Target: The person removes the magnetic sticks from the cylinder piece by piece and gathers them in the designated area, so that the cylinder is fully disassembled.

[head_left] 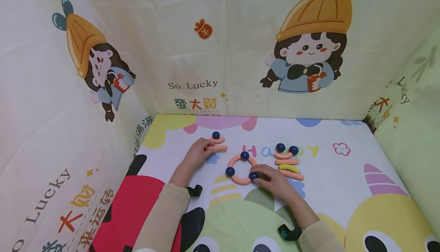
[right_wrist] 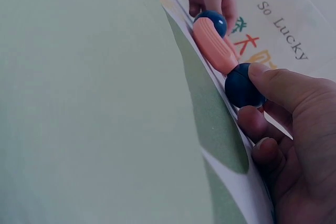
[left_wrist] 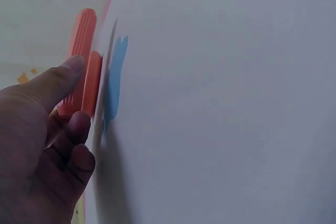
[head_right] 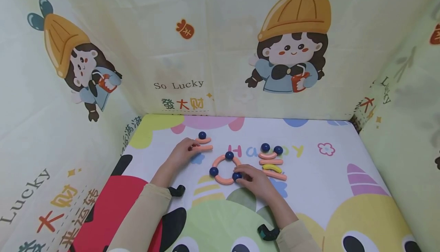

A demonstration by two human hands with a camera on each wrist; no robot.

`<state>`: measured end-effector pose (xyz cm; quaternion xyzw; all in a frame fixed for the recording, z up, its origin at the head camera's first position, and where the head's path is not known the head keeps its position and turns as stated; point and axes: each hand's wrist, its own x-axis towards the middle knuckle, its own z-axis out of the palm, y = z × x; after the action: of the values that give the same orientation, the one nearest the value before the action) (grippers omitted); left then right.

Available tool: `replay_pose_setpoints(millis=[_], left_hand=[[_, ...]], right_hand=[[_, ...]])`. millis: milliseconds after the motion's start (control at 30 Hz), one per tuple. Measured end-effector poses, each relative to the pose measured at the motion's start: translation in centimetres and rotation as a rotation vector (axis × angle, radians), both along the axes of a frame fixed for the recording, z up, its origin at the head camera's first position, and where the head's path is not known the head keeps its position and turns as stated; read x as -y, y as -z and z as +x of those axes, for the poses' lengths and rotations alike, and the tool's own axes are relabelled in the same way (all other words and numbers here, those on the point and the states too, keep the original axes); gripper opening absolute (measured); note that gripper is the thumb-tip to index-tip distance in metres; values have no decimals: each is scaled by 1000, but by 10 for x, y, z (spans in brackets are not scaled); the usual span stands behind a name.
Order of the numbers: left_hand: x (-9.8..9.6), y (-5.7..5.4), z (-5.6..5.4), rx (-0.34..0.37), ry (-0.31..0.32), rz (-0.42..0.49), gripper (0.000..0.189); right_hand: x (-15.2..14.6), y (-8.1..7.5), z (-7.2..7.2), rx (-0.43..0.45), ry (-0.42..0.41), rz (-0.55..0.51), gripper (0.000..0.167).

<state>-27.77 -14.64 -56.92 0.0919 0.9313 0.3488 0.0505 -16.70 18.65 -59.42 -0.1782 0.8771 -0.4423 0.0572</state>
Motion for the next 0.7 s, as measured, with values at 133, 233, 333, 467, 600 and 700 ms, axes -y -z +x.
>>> replay_pose_setpoints(millis=[133, 233, 333, 467, 600, 700], left_hand=[[0, 0, -4, -17, 29, -18, 27], [1, 0, -6, -27, 40, -33, 28], [1, 2, -8, -39, 39, -50, 29], [0, 5, -10, -57, 25, -69, 33], [-1, 7, -11, -51, 1, -66, 35], [-2, 8, -10, -55, -16, -61, 35]], right_hand=[[0, 1, 0, -3, -1, -5, 37], [0, 1, 0, -6, -3, -10, 37], [0, 1, 0, -9, -3, -12, 36], [0, 0, 0, -11, -1, -13, 36], [-1, 1, 0, -5, 3, -3, 36], [-1, 1, 0, 3, 6, 4, 37]])
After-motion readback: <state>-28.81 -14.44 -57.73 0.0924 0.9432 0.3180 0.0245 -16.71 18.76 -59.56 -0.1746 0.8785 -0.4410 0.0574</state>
